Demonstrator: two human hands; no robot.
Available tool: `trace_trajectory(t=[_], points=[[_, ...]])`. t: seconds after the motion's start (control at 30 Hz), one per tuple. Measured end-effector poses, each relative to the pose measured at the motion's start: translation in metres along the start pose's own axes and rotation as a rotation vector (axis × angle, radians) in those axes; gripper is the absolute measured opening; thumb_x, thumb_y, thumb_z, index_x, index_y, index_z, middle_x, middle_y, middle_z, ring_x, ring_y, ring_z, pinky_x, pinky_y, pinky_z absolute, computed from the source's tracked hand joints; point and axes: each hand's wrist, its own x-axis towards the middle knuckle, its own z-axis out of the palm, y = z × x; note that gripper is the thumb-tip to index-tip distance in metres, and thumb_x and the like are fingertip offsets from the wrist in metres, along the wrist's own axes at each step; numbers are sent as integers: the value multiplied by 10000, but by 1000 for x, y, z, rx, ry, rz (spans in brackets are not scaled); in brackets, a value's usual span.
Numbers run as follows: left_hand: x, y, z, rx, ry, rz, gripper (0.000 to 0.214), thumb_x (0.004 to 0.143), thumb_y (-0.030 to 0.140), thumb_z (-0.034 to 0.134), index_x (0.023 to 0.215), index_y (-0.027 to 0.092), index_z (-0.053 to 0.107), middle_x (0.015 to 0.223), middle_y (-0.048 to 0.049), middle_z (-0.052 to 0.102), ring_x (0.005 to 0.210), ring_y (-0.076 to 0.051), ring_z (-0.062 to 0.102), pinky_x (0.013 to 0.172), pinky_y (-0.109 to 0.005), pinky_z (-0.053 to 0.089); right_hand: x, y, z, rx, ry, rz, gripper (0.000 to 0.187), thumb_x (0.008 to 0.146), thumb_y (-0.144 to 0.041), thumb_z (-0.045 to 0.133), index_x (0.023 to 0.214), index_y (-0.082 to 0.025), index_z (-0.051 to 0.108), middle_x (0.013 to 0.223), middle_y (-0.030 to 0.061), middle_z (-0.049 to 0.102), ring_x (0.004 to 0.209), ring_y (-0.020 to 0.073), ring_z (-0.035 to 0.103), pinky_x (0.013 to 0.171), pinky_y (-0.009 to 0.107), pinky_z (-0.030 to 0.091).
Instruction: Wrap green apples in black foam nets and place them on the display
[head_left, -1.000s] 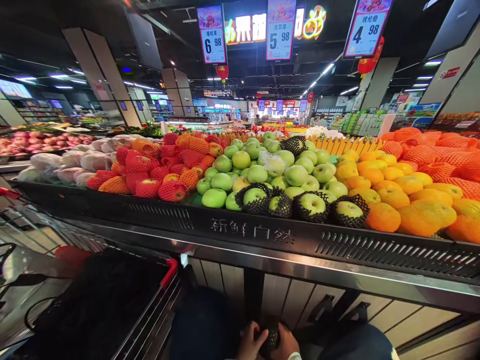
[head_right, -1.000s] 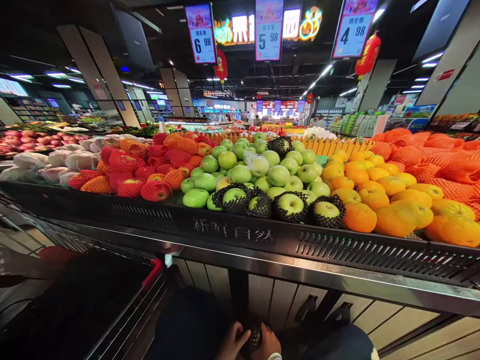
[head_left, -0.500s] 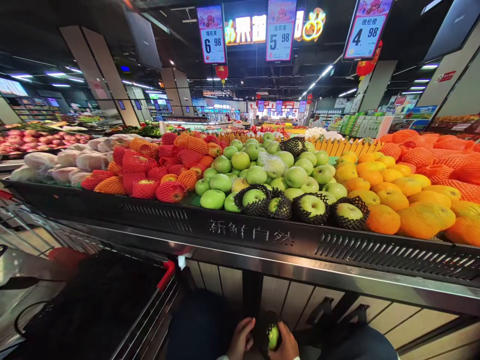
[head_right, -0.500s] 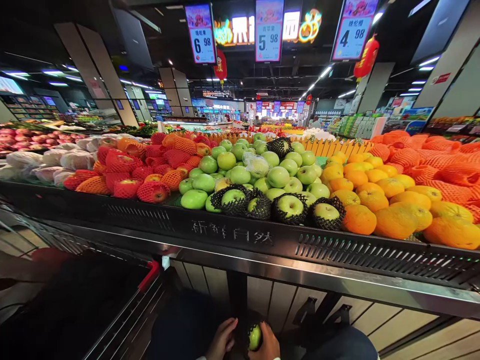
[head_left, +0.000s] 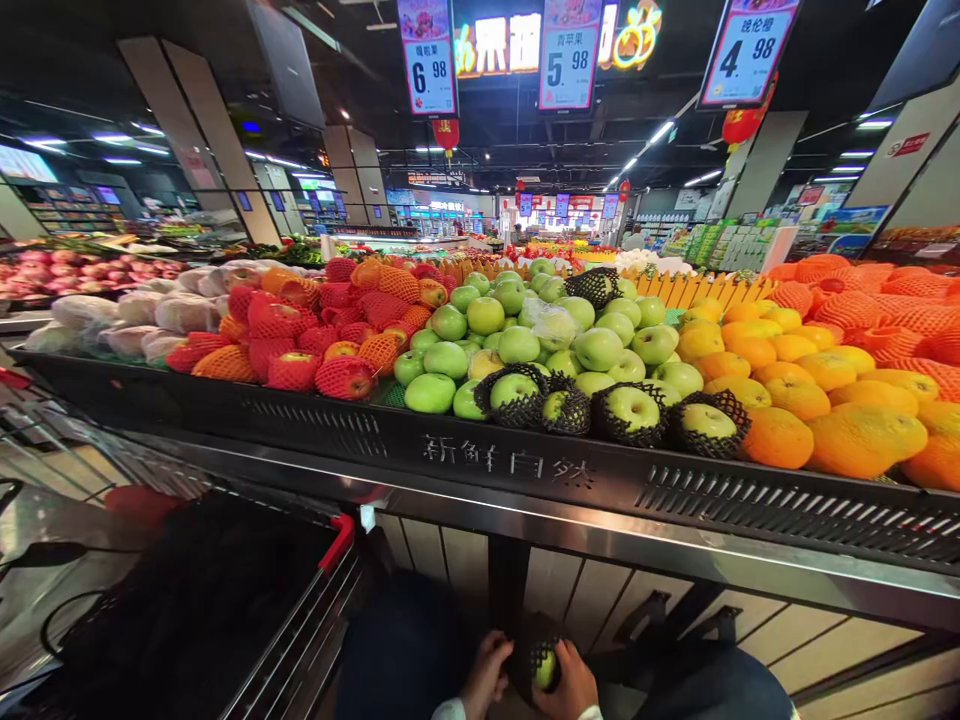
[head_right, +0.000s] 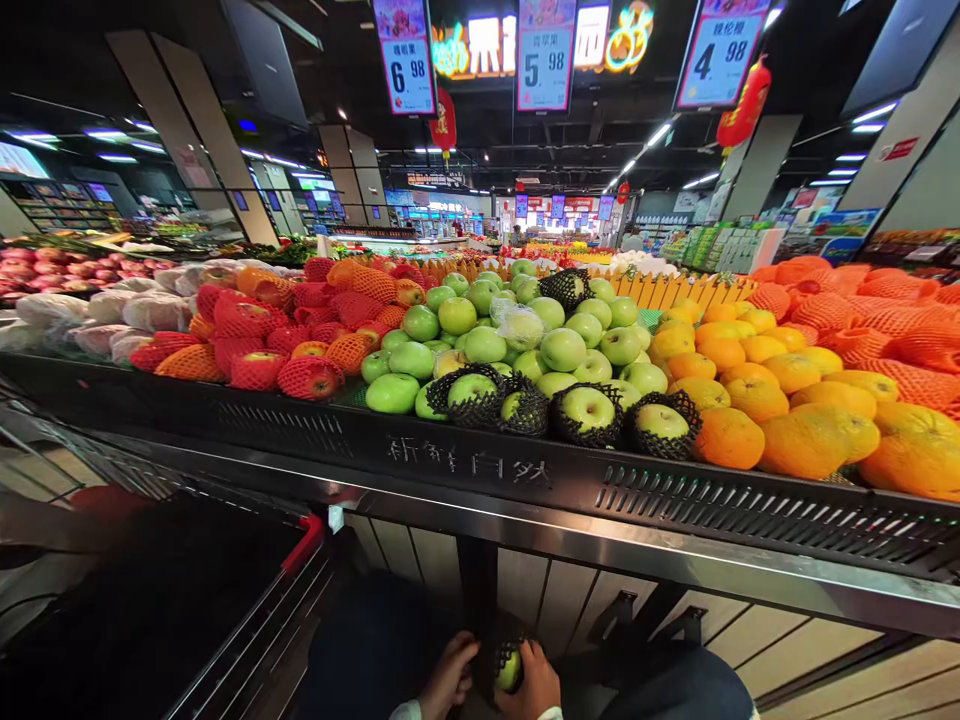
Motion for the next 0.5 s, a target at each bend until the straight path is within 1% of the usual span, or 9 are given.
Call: trace_trajectory(t=[0.07, 0.13, 0.2, 0.27, 0.33, 0.37, 0.4, 0.5], points=[[-3, 4, 0, -23, -10, 28, 610, 530, 627, 815, 859, 223, 499, 656, 93, 427, 448, -23, 289, 488, -214, 82, 2, -2, -4, 26, -46, 25, 634, 640, -225, 713, 1268, -164, 645, 1273, 163, 702, 1163, 313, 693, 975, 345, 559], [-7, 8, 0, -34, -23, 90, 629, 502, 621, 849, 840, 219, 504, 690, 82, 451, 480, -30, 318, 485, -209, 134, 4, -4, -9, 58, -77, 43, 606, 634, -199, 700, 1237, -170, 653, 1254, 152, 712, 1153, 305, 698, 976, 339, 559], [-12, 13, 1, -37, -28, 191, 630, 495, 617, 873, 835, 211, 531, 724, 58, 493, 546, -62, 409, 511, -214, 245, 4, -9, -16, 90, -47, 41, 565, 639, -188, 687, 1203, -183, 659, 1245, 137, 718, 1156, 290, 696, 993, 327, 548], [-16, 17, 2, -35, -12, 284, 641, 470, 614, 894, 830, 201, 562, 769, 23, 542, 659, -121, 511, 592, -244, 362, 3, -15, -23, 122, 3, 33, 550, 634, -192, 692, 1183, -207, 665, 1241, 122, 723, 1158, 290, 695, 998, 325, 544], [-17, 19, 2, -34, 17, 328, 654, 434, 589, 916, 839, 195, 587, 810, -5, 577, 763, -175, 567, 678, -278, 422, 0, -21, -29, 144, 18, 45, 565, 611, -192, 710, 1174, -230, 671, 1231, 114, 732, 1152, 305, 697, 991, 338, 547], [-17, 19, 2, -27, 27, 323, 651, 421, 564, 927, 845, 195, 598, 819, -13, 589, 793, -191, 580, 703, -288, 434, -2, -23, -32, 146, 16, 56, 570, 602, -191, 717, 1169, -236, 674, 1224, 114, 736, 1149, 312, 699, 989, 345, 547], [-16, 18, 1, -9, 31, 290, 639, 418, 534, 934, 850, 196, 607, 816, -14, 597, 793, -193, 583, 707, -290, 436, -3, -24, -34, 141, 12, 66, 567, 601, -194, 723, 1165, -236, 676, 1217, 121, 739, 1146, 316, 700, 990, 351, 545], [-11, 12, -1, 87, 23, 95, 535, 466, 462, 918, 825, 197, 623, 734, 12, 586, 629, -142, 513, 594, -270, 368, -4, -23, -35, 96, -6, 67, 523, 641, -228, 722, 1161, -199, 672, 1187, 158, 745, 1119, 319, 710, 979, 364, 544]])
